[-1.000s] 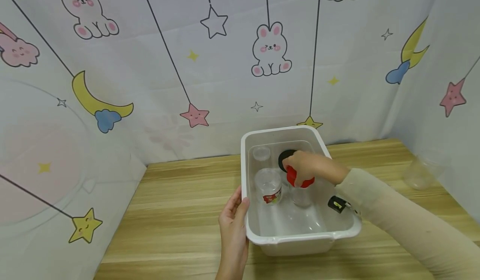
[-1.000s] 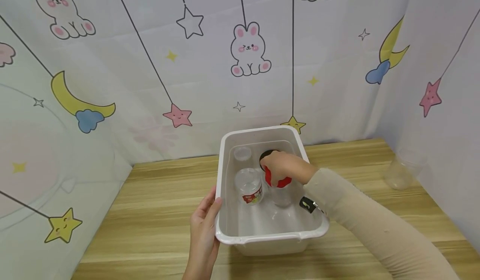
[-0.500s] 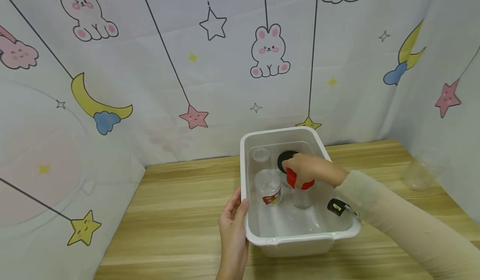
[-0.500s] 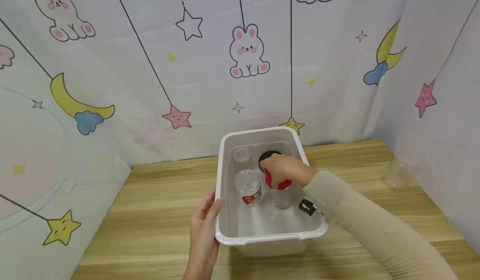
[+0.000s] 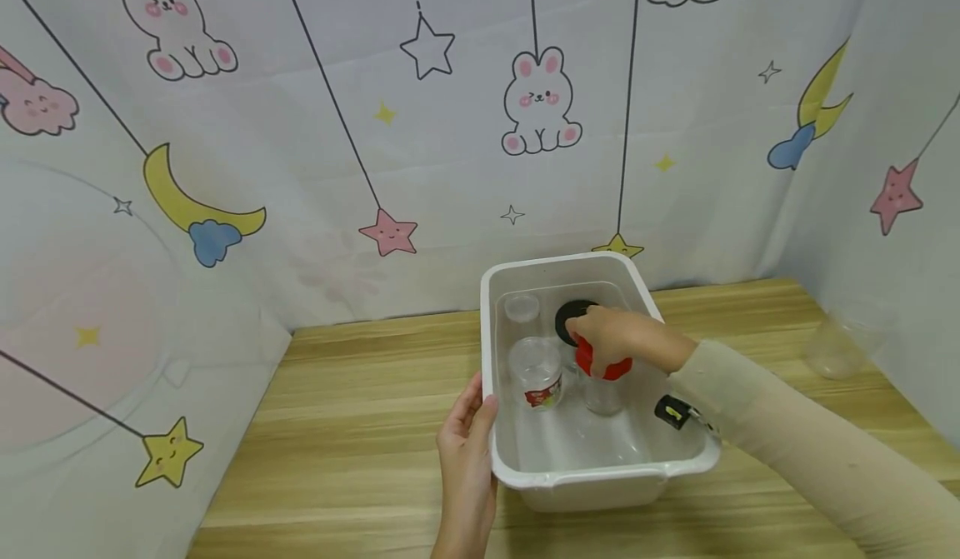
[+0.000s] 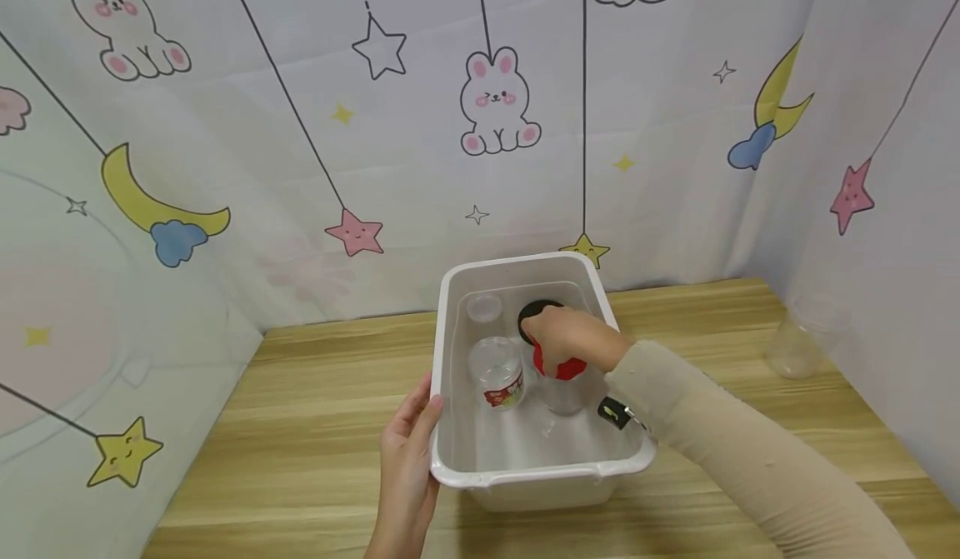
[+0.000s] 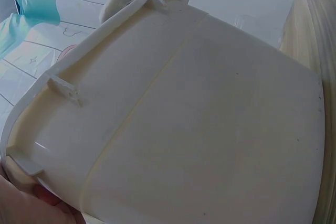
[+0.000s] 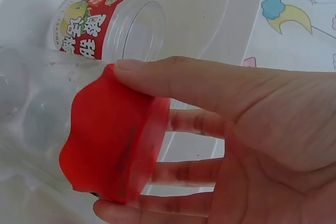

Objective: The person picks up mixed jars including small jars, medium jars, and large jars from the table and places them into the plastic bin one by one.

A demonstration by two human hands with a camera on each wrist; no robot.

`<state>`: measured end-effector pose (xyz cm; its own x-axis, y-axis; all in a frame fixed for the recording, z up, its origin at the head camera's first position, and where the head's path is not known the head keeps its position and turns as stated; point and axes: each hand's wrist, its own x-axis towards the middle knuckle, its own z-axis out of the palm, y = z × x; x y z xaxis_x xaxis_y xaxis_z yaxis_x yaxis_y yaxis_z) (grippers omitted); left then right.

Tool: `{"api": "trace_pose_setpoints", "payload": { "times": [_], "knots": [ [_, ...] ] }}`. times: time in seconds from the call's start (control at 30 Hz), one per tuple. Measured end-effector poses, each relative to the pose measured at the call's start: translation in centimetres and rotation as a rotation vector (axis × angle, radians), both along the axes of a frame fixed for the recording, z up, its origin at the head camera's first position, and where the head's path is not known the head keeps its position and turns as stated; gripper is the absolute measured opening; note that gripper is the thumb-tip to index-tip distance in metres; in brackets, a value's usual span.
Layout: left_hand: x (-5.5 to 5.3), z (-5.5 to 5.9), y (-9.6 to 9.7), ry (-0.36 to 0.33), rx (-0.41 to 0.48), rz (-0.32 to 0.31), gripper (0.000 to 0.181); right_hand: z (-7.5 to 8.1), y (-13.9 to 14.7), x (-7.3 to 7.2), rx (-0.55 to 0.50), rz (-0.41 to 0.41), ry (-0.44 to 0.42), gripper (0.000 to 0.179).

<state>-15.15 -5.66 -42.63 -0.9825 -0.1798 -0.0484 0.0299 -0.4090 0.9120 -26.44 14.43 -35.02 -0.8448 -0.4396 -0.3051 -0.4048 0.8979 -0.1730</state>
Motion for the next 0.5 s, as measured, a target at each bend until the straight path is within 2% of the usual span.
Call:
{"api": "trace_pose_setpoints", "payload": {
  "times": [0.2,0.5],
  "knots": [
    [-0.1,0.0,0.2,0.019,-0.001,0.004,0.043,0.5,0.0,-0.3,-0.003,-0.022,-0.013,0.039],
    [-0.4,0.0,0.3,0.0,-0.001,0.007,0.042,1.8,0.6,-0.2,-0.075,0.017,-0.025,0.038]
  ]
}}
